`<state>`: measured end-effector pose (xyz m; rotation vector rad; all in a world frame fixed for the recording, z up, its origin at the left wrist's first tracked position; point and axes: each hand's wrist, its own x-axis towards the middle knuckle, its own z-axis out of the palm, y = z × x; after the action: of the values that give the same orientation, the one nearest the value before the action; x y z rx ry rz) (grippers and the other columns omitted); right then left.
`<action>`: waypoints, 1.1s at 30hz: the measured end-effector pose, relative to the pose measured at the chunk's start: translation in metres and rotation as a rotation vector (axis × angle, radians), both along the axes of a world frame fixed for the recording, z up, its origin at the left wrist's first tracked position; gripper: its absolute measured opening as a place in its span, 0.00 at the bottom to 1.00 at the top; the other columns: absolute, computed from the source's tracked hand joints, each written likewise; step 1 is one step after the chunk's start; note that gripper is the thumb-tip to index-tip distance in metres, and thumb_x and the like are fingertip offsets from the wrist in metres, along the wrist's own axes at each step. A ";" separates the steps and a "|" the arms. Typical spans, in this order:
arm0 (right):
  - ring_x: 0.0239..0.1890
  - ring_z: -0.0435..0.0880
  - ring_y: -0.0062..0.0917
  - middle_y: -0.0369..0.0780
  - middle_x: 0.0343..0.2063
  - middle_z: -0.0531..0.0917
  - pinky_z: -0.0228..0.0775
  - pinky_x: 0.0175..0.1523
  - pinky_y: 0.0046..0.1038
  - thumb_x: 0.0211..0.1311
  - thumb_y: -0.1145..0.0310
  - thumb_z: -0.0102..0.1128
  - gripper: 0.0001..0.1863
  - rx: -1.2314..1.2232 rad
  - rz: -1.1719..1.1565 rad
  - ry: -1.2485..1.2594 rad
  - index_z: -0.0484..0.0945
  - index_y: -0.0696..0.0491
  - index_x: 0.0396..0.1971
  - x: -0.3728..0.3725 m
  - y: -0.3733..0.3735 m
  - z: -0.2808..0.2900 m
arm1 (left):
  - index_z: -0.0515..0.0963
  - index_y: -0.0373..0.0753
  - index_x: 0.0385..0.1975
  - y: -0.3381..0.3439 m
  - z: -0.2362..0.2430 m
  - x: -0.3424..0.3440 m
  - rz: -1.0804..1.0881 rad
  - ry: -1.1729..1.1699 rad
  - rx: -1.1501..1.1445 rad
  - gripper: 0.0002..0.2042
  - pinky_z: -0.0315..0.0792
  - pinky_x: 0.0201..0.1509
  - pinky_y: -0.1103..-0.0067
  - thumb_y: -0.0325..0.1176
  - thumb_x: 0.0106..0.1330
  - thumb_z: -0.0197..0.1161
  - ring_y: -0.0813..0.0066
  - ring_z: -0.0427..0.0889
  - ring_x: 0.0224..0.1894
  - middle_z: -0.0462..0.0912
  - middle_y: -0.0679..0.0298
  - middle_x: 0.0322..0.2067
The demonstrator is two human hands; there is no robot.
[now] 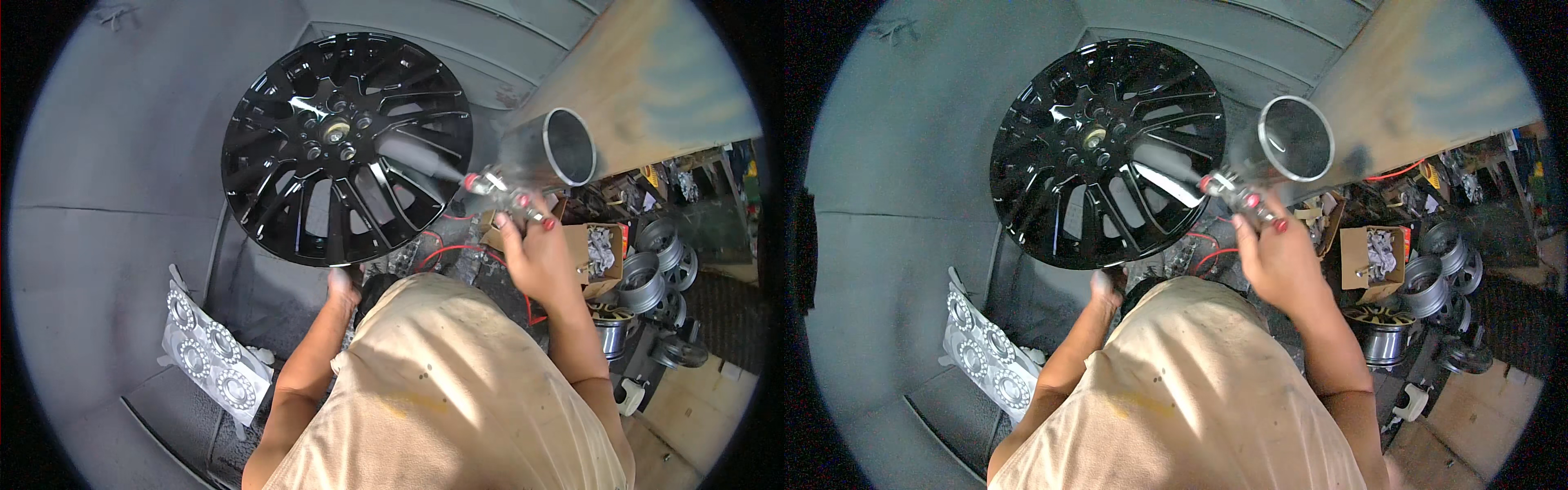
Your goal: Spray painting a car wheel rim in a workshop area.
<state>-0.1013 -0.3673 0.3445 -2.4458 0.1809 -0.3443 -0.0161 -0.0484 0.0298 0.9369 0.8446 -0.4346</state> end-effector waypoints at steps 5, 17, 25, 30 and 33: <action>0.47 0.81 0.52 0.54 0.47 0.80 0.73 0.53 0.43 0.70 0.67 0.54 0.16 0.207 0.245 0.100 0.75 0.61 0.50 -0.006 0.026 0.009 | 0.76 0.40 0.46 0.001 -0.023 -0.015 -0.254 0.084 -0.106 0.09 0.81 0.45 0.74 0.33 0.75 0.51 0.68 0.83 0.42 0.82 0.61 0.42; 0.44 0.82 0.53 0.57 0.45 0.80 0.74 0.49 0.41 0.70 0.69 0.54 0.15 0.071 -0.106 0.097 0.76 0.62 0.51 -0.011 -0.011 0.007 | 0.78 0.38 0.44 0.034 -0.037 -0.006 -0.180 0.044 -0.169 0.09 0.80 0.45 0.74 0.34 0.73 0.54 0.70 0.82 0.42 0.83 0.62 0.42; 0.46 0.82 0.51 0.55 0.45 0.80 0.74 0.52 0.42 0.68 0.68 0.55 0.15 0.303 0.161 0.179 0.76 0.61 0.49 -0.031 0.014 0.008 | 0.78 0.42 0.50 0.036 0.001 0.020 -0.050 -0.080 -0.025 0.14 0.78 0.52 0.70 0.41 0.73 0.55 0.67 0.83 0.47 0.84 0.61 0.45; 0.45 0.83 0.50 0.56 0.45 0.81 0.74 0.52 0.41 0.69 0.69 0.55 0.15 0.218 0.091 0.205 0.76 0.62 0.49 -0.029 0.005 0.007 | 0.79 0.44 0.49 0.064 -0.023 0.036 0.067 -0.142 -0.016 0.14 0.75 0.57 0.69 0.42 0.70 0.58 0.68 0.82 0.48 0.84 0.65 0.45; 0.44 0.83 0.50 0.57 0.46 0.81 0.75 0.50 0.40 0.70 0.68 0.56 0.14 0.083 -0.110 0.108 0.80 0.65 0.44 -0.025 -0.015 0.000 | 0.80 0.43 0.48 0.063 -0.021 0.037 0.035 -0.150 -0.005 0.14 0.74 0.58 0.68 0.42 0.70 0.59 0.69 0.82 0.47 0.84 0.65 0.44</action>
<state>-0.1266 -0.3828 0.3444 -2.3789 0.3698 -0.2474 0.0212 0.0142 0.0093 0.9370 0.7220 -0.3317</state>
